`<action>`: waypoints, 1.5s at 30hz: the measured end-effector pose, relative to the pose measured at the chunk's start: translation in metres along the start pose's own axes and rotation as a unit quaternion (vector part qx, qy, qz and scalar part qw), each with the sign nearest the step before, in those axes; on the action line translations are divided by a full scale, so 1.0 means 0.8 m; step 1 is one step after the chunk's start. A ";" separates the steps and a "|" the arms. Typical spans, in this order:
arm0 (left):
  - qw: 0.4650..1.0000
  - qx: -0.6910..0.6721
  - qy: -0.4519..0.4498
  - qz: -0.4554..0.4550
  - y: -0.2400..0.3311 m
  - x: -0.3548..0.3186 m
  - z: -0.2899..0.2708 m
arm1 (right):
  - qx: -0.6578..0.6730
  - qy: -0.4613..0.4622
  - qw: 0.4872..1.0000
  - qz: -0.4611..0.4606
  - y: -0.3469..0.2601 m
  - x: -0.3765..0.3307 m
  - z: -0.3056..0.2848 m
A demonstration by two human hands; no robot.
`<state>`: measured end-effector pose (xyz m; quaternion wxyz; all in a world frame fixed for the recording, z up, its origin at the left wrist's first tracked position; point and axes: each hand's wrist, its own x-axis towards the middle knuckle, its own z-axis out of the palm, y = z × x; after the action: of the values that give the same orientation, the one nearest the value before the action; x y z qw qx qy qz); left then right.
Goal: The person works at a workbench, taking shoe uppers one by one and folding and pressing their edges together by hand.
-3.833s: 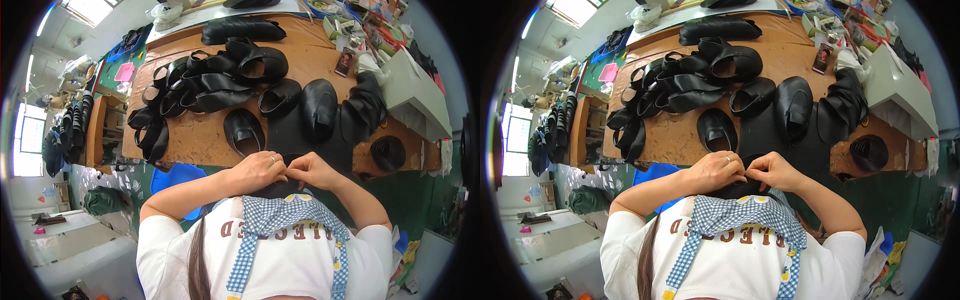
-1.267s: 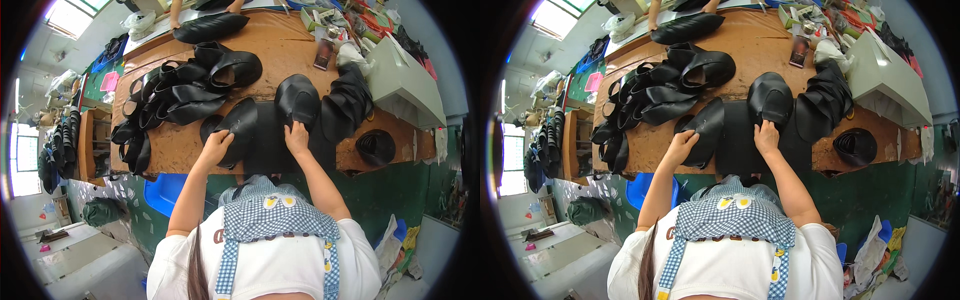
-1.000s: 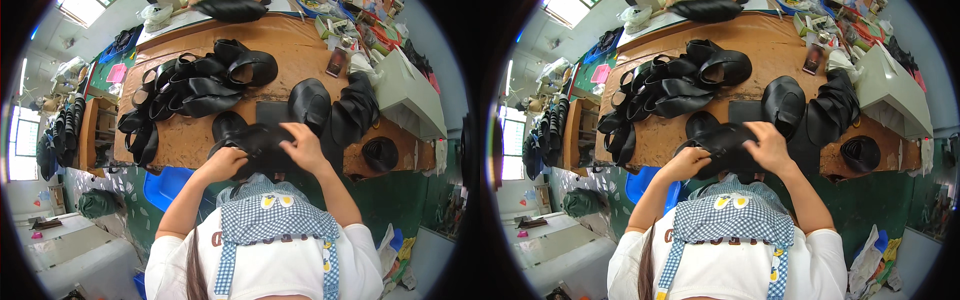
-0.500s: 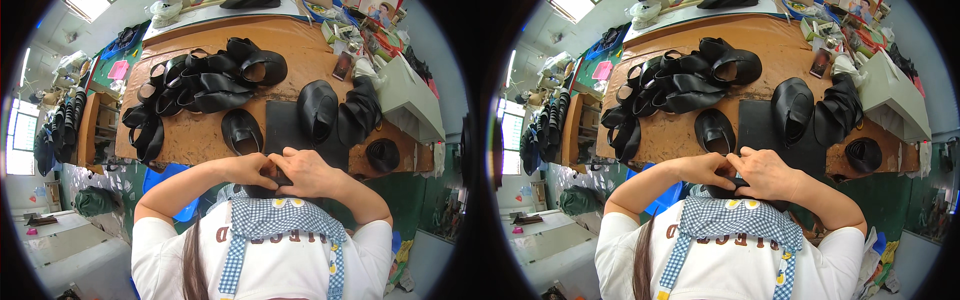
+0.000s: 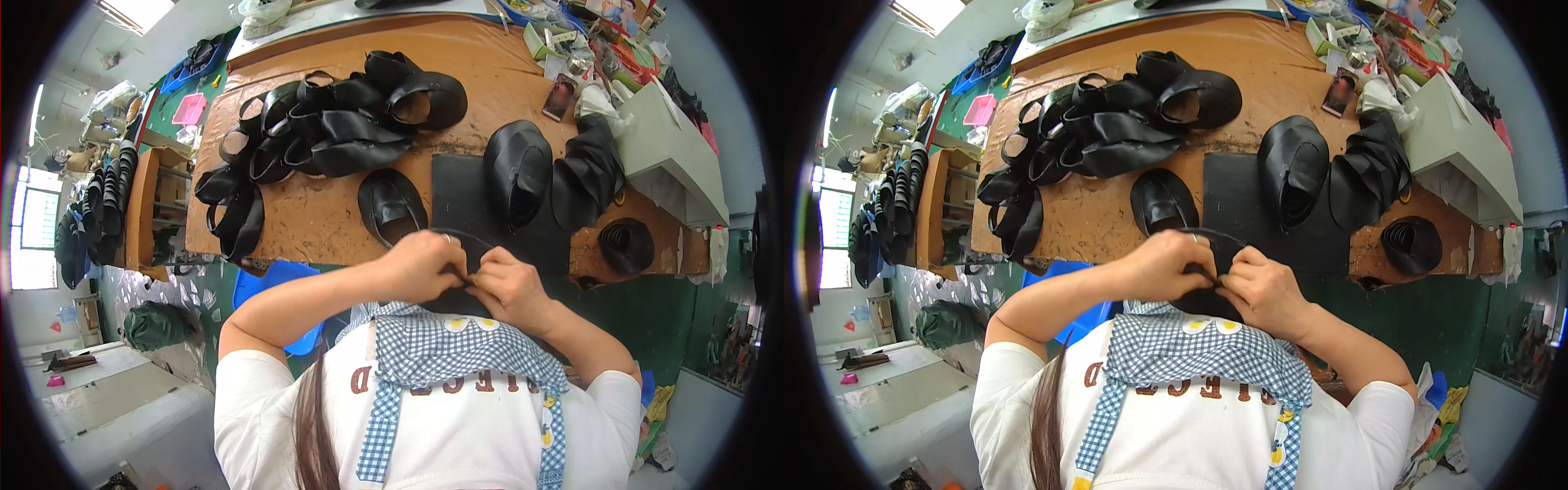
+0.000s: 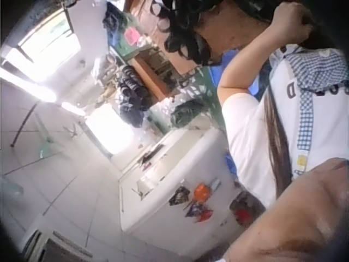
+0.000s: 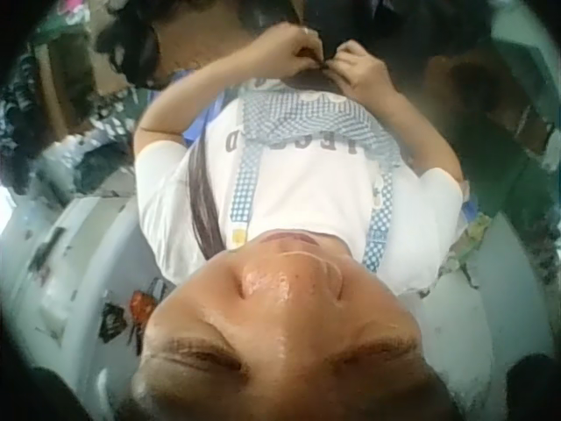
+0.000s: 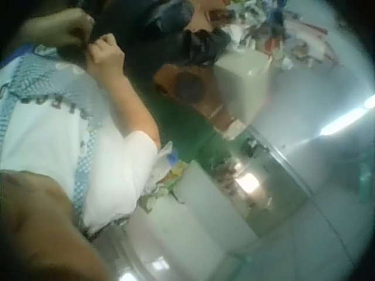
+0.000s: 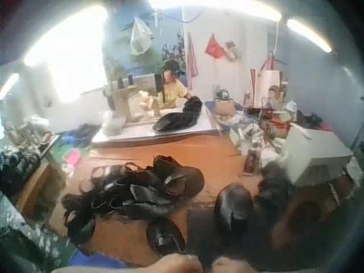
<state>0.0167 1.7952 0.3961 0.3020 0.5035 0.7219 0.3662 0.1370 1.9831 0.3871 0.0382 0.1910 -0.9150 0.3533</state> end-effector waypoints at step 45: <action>0.963 0.086 0.214 0.136 -0.012 -0.035 0.041 | 0.342 -0.221 0.879 0.247 0.030 0.035 -0.014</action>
<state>0.0470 1.7737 0.3716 0.0430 0.5306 0.7235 0.4395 0.1016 1.9978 0.3865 -0.3213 0.0332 -0.7392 0.5909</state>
